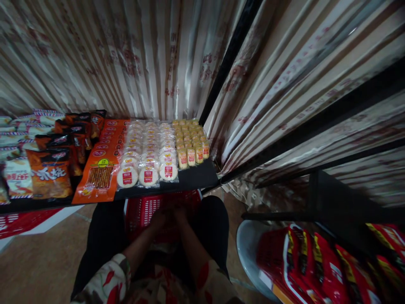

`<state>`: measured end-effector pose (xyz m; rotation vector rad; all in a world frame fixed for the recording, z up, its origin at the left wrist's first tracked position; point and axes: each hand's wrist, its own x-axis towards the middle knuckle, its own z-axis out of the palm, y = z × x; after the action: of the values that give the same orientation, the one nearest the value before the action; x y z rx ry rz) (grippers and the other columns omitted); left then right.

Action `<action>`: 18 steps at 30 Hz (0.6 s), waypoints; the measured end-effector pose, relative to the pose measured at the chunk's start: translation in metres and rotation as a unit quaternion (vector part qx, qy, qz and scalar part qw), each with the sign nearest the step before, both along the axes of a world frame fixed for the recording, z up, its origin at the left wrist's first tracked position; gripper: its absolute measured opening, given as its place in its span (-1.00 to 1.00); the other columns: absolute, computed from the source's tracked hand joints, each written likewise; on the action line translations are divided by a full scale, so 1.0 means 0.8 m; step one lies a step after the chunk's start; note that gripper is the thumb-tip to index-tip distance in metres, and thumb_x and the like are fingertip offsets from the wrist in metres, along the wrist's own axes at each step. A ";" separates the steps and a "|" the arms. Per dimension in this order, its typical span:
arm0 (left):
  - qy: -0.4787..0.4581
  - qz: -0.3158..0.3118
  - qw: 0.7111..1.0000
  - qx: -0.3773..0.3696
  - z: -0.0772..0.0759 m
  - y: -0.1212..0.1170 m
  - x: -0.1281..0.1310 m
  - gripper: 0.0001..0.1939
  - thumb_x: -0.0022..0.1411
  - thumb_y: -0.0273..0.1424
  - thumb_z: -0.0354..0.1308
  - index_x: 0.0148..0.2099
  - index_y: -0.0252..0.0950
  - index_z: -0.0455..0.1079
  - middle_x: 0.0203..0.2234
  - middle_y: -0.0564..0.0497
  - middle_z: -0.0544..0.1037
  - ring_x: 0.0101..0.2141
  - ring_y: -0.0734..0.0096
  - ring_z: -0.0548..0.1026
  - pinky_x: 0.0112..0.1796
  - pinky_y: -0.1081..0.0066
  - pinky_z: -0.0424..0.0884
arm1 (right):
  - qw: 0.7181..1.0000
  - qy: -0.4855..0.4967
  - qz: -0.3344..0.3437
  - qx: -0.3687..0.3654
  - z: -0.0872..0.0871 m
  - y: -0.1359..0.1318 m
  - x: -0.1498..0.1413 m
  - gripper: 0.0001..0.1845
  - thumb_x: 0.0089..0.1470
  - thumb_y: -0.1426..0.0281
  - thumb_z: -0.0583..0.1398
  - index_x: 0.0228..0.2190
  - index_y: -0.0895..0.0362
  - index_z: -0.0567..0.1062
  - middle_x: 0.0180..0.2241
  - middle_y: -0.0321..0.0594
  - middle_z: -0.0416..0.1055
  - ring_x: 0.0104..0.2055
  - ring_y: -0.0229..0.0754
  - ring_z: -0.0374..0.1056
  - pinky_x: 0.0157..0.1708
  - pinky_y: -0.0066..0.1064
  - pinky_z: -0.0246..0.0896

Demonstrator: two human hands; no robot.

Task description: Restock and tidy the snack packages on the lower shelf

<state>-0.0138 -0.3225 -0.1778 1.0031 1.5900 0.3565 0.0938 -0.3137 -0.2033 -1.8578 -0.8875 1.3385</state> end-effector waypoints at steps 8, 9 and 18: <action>-0.028 0.012 0.998 0.059 0.024 0.000 -0.003 -0.77 0.08 -0.49 0.10 -0.18 -0.32 0.45 -0.21 -0.11 0.57 -0.17 0.27 0.51 -0.18 0.42 0.36 | 0.996 0.071 -0.045 0.001 0.030 0.000 0.004 -0.75 -0.11 0.29 0.16 -0.38 0.19 0.48 -0.32 -0.09 0.52 -0.31 -0.14 0.46 -0.35 -0.42 0.32; -0.032 0.018 0.997 0.065 0.024 0.000 -0.002 -0.76 0.08 -0.51 0.08 -0.16 -0.32 0.44 -0.21 -0.10 0.57 -0.18 0.30 0.51 -0.18 0.44 0.37 | 0.996 0.070 -0.049 0.005 0.032 0.001 0.006 -0.74 -0.13 0.29 0.17 -0.37 0.19 0.47 -0.33 -0.09 0.52 -0.32 -0.14 0.46 -0.35 -0.41 0.32; -0.019 0.050 0.994 0.101 0.042 -0.008 0.010 -0.80 0.17 -0.35 0.05 -0.14 -0.26 0.28 -0.38 0.00 0.54 -0.38 0.37 0.51 -0.37 0.45 0.36 | 0.995 0.031 -0.058 0.075 0.059 0.004 0.010 -0.81 -0.23 0.34 0.17 -0.47 0.16 0.46 -0.44 -0.19 0.51 -0.36 -0.16 0.43 -0.33 -0.41 0.30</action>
<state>-0.0055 -0.3290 -0.1442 1.0652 1.5959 0.6106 0.1015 -0.3108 -0.1557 -1.7158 -0.8122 1.2177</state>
